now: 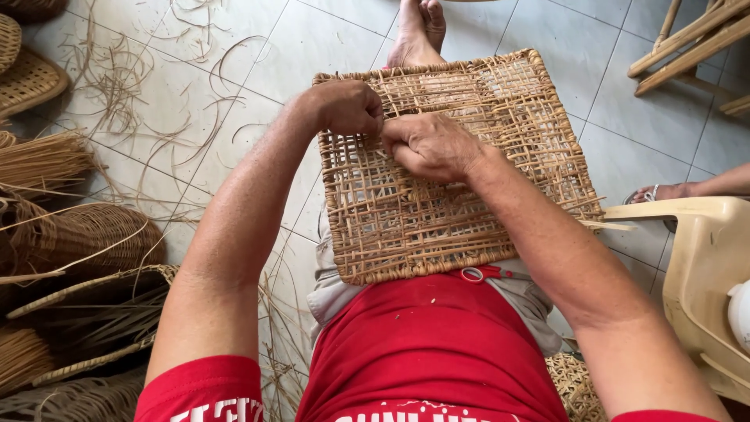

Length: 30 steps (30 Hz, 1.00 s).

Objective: The person is weaving a rectangular basket base by threading thin strips of material through a frame.

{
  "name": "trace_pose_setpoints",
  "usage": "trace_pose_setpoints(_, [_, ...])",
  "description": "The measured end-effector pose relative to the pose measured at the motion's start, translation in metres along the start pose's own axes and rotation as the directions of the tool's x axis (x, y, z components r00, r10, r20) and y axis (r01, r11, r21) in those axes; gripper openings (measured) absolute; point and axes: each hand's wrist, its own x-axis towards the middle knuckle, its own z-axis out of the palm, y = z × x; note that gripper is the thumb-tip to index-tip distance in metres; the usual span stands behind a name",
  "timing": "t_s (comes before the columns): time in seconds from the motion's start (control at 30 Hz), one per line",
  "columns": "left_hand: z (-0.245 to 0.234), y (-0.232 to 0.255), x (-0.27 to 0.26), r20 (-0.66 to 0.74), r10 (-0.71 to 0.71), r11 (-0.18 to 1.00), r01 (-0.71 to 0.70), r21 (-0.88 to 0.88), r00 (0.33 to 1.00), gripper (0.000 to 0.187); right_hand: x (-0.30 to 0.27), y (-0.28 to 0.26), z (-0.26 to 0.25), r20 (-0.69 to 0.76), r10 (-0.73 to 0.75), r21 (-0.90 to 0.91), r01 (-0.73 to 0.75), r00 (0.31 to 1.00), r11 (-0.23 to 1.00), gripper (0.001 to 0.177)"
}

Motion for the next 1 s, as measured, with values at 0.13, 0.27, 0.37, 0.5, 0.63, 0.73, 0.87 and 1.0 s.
trace_pose_setpoints(0.13, [0.001, -0.001, 0.000, 0.002, -0.003, 1.000, 0.003, -0.001, 1.000, 0.011, 0.003, 0.005, 0.013, -0.055, -0.011, 0.016, 0.011, 0.998, 1.000, 0.025])
trace_pose_setpoints(0.27, [0.010, -0.012, 0.006, -0.068, 0.030, 0.999, -0.032, -0.021, 0.997, 0.011, -0.004, -0.005, 0.014, -0.121, 0.202, 0.242, -0.168, 0.972, 0.955, 0.022])
trace_pose_setpoints(0.37, [0.015, -0.017, 0.010, -0.122, 0.052, 0.997, -0.059, -0.054, 0.991, 0.013, -0.011, -0.022, 0.008, -0.164, 0.236, 0.453, -0.139, 0.958, 0.881, 0.015])
trace_pose_setpoints(0.5, [0.012, -0.009, 0.001, -0.132, 0.054, 0.996, -0.064, -0.069, 0.990, 0.012, -0.009, -0.010, 0.029, -0.299, 0.346, 0.432, -0.198, 0.889, 0.880, 0.006])
trace_pose_setpoints(0.63, [0.013, -0.008, 0.000, -0.147, 0.051, 0.998, -0.057, -0.035, 0.988, 0.017, -0.012, -0.016, 0.026, -0.344, 0.390, 0.466, -0.206, 0.854, 0.861, 0.017])
trace_pose_setpoints(0.73, [0.012, -0.009, 0.003, -0.162, 0.061, 0.998, -0.064, -0.015, 0.985, 0.022, -0.011, -0.003, 0.029, -0.374, 0.409, 0.403, -0.251, 0.832, 0.880, 0.033])
trace_pose_setpoints(0.87, [0.021, -0.021, 0.012, -0.216, 0.071, 0.994, -0.086, -0.060, 0.974, 0.019, -0.004, -0.004, 0.034, -0.393, 0.425, 0.377, -0.279, 0.815, 0.883, 0.037])
trace_pose_setpoints(1.0, [0.025, -0.023, 0.012, -0.258, 0.081, 0.994, -0.097, -0.051, 0.963, 0.025, 0.003, -0.003, 0.052, -0.410, 0.442, 0.596, -0.133, 0.797, 0.792, 0.045])
